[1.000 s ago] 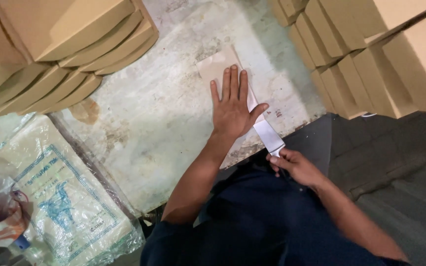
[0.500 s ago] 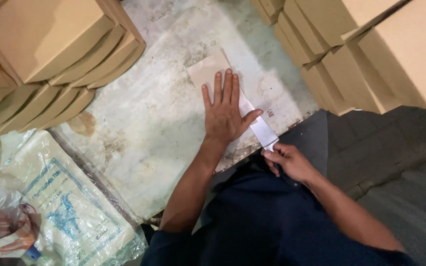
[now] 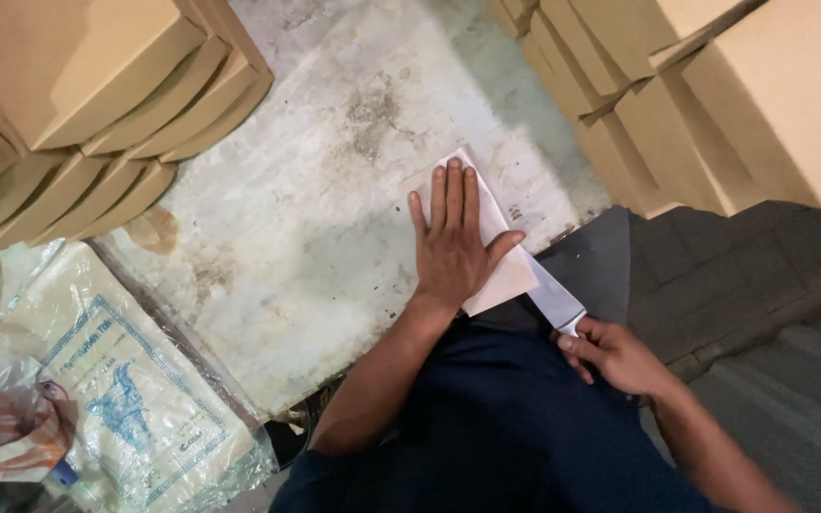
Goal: The person repeatedly assembles small cardboard boxes by folding flaps and inserting pre-cut paper liners. They use a knife to trim excess paper and stack the finished boxes on the table.
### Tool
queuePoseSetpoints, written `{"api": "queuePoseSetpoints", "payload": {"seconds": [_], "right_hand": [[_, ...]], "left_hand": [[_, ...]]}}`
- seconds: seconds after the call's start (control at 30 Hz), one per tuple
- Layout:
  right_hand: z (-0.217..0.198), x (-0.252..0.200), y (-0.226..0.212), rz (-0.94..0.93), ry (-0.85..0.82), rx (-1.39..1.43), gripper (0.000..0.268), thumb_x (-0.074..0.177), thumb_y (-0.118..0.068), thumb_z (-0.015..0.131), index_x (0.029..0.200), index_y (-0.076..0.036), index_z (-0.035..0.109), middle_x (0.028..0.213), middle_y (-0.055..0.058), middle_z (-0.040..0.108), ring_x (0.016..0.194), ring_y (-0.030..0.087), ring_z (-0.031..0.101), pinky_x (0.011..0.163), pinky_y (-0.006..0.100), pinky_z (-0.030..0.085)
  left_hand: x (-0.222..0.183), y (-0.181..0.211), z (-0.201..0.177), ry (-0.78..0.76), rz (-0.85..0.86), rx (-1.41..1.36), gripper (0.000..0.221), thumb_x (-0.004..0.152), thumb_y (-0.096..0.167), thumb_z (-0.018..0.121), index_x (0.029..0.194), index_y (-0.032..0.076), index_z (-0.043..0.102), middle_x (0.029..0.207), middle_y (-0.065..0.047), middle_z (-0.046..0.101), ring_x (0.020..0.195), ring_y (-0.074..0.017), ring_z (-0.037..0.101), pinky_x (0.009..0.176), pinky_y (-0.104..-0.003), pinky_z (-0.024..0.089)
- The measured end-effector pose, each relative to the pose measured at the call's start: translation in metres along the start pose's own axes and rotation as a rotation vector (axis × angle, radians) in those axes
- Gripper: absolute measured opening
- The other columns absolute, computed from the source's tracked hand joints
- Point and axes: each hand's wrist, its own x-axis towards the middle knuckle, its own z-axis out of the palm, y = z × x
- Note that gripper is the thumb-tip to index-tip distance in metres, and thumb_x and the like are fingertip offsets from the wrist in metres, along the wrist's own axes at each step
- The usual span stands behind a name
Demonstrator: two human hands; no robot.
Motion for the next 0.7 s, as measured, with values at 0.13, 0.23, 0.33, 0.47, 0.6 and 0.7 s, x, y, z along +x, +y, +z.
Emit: {"api": "queuePoseSetpoints", "payload": {"seconds": [0.13,0.23,0.33,0.47,0.6,0.7], "right_hand": [[0.014,0.034,0.001,-0.05,-0.019,0.013,0.026,0.093,-0.012,0.064,0.073,0.003,0.064,0.056,0.014,0.064,0.04,0.022,0.062,0.053,0.032,0.044],[0.021,0.046,-0.004,-0.094,0.026,0.007,0.03,0.094,-0.017,0.065,0.072,0.003,0.063,0.053,0.014,0.063,0.039,0.022,0.062,0.051,0.032,0.043],[0.012,0.037,0.0,-0.105,0.059,-0.026,0.029,0.093,-0.019,0.066,0.073,0.003,0.066,0.052,0.014,0.064,0.04,0.022,0.065,0.051,0.03,0.043],[0.019,0.04,-0.014,-0.116,0.104,-0.015,0.028,0.092,-0.016,0.067,0.071,0.002,0.064,0.05,0.014,0.063,0.041,0.021,0.06,0.053,0.032,0.043],[0.029,0.053,-0.02,-0.175,0.092,0.0,0.029,0.095,-0.018,0.064,0.074,0.002,0.065,0.048,0.014,0.062,0.042,0.021,0.062,0.055,0.031,0.044],[0.024,0.045,-0.011,-0.155,0.116,0.024,0.029,0.094,-0.018,0.065,0.076,0.004,0.066,0.047,0.015,0.063,0.041,0.023,0.062,0.054,0.031,0.044]], "left_hand": [[0.002,0.0,-0.008,-0.108,0.013,-0.004,0.107,0.086,0.084,0.025,0.159,0.006,0.011,0.166,-0.014,0.007,0.154,-0.0308,0.0,0.12,-0.061,-0.004],[0.003,-0.002,-0.008,-0.033,0.018,0.033,0.106,0.086,0.083,0.029,0.158,0.007,0.014,0.165,-0.015,0.01,0.154,-0.0313,0.005,0.12,-0.06,0.0],[0.005,-0.003,-0.007,-0.045,0.036,0.022,0.107,0.085,0.084,0.026,0.158,0.007,0.013,0.166,-0.014,0.008,0.154,-0.0317,0.0,0.12,-0.061,0.0],[0.003,-0.004,-0.008,-0.01,0.059,-0.022,0.107,0.085,0.084,0.028,0.158,0.006,0.014,0.165,-0.015,0.01,0.154,-0.0326,0.004,0.119,-0.061,0.0],[0.0,-0.004,-0.013,-0.024,0.081,-0.018,0.107,0.085,0.084,0.029,0.159,0.008,0.015,0.166,-0.014,0.011,0.154,-0.0307,0.005,0.12,-0.06,-0.001],[0.001,-0.008,-0.009,-0.089,0.124,-0.035,0.106,0.084,0.085,0.022,0.159,0.012,0.015,0.166,-0.01,0.01,0.154,-0.0269,0.001,0.12,-0.059,-0.004]]}}
